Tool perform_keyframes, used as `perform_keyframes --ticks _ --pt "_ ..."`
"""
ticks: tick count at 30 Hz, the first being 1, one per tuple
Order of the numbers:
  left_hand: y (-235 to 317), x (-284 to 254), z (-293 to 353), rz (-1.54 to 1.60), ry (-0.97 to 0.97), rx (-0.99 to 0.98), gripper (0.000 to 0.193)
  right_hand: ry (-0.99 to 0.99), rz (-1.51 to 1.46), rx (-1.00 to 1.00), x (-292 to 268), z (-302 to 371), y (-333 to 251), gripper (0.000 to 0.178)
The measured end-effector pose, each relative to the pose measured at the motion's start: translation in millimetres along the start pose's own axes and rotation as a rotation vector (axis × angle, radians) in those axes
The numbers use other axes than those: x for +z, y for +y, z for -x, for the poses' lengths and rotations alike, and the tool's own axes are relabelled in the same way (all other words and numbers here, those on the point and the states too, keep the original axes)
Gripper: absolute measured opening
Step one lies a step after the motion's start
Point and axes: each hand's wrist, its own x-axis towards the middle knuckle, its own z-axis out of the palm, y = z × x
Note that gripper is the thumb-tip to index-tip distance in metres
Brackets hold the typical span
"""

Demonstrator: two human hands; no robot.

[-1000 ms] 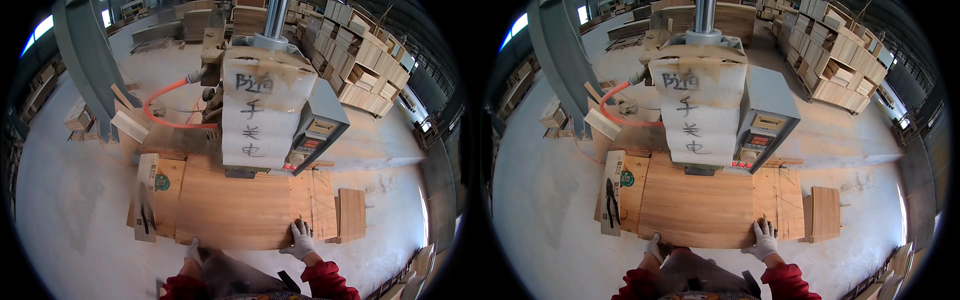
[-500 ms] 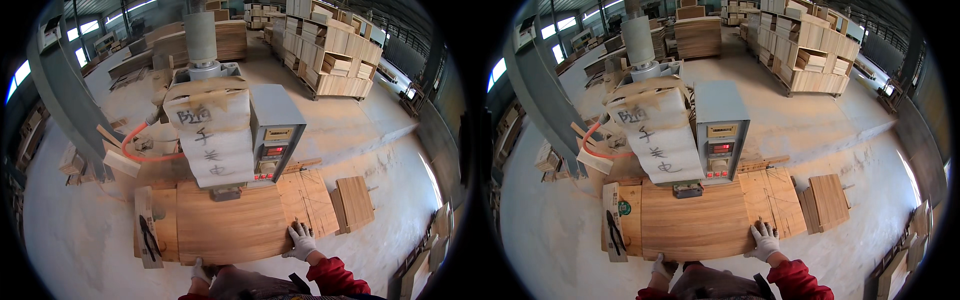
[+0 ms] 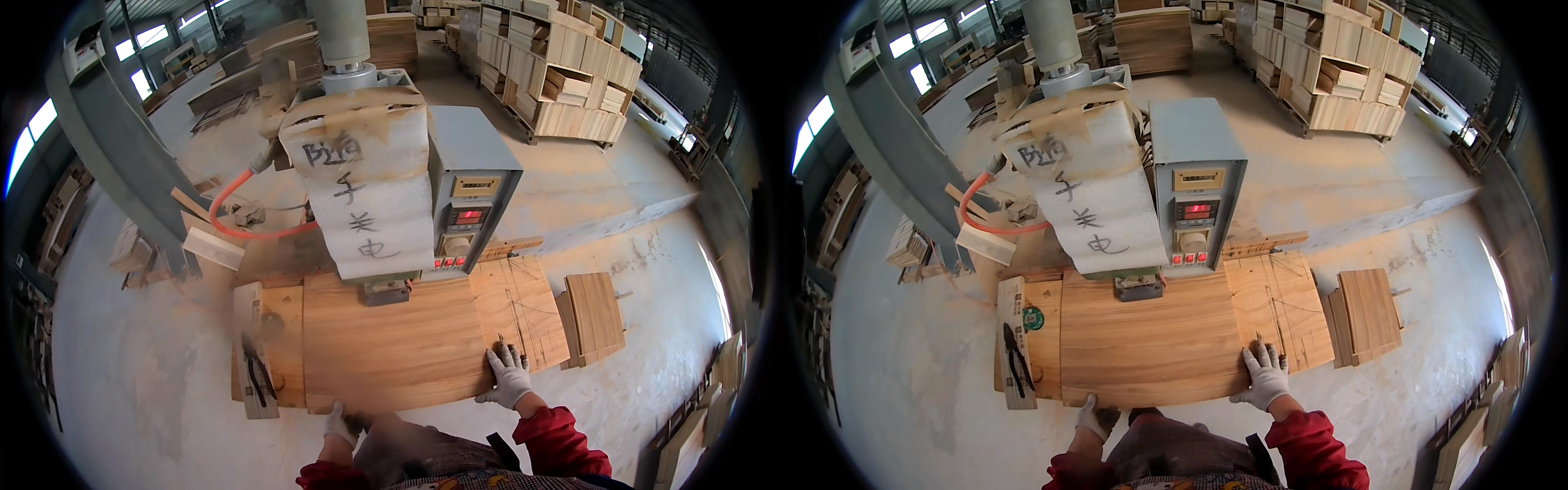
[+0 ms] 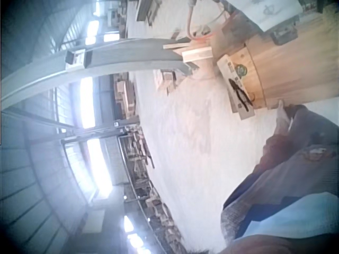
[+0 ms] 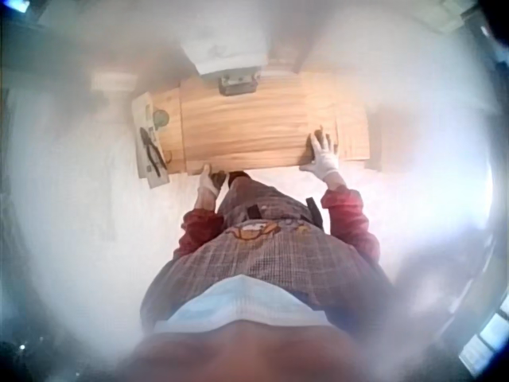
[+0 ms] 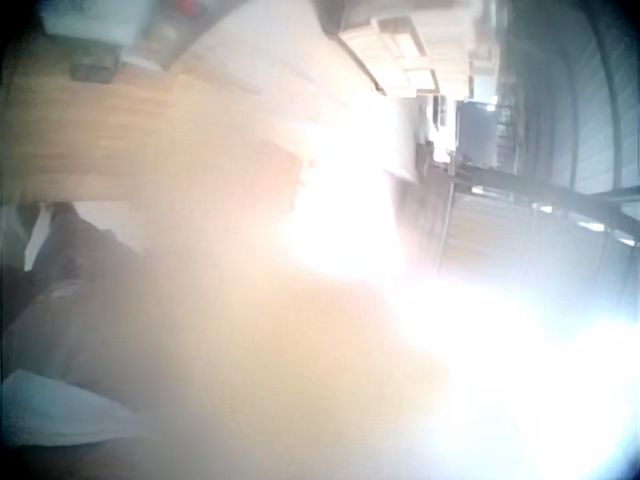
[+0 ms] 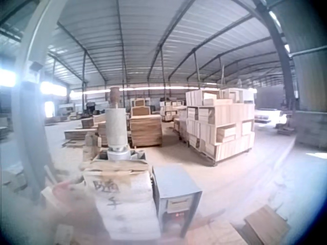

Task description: The person sorts through a stack of wood boards, picking them up and moving them to a different pile, and then places one board under a vertical drilling machine.

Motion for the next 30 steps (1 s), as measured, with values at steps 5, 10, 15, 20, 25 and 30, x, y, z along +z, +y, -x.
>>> perform_keyframes --ticks 5,10,15,20,25,30 --pt "0 -4 -4 -0.025 -0.02 0.002 0.037 -0.002 0.008 0.0 -2 0 -2 0.109" --pt "-1 -4 -3 -0.087 -0.047 0.045 0.038 0.004 0.012 -0.003 -5 1 -2 0.108" --pt "-2 -1 2 -0.078 -0.042 0.045 0.04 0.006 0.014 -0.008 -2 1 -1 0.108" --pt "-1 -3 0 -0.092 -0.07 0.021 0.041 0.0 0.01 -0.004 -1 0 -1 0.108" --pt "0 2 5 -0.127 -0.043 0.024 0.042 0.005 0.005 -0.009 -1 1 0 0.108" --pt "0 1 0 -0.044 -0.072 0.039 0.04 0.002 0.004 -0.014 -5 2 -5 0.108"
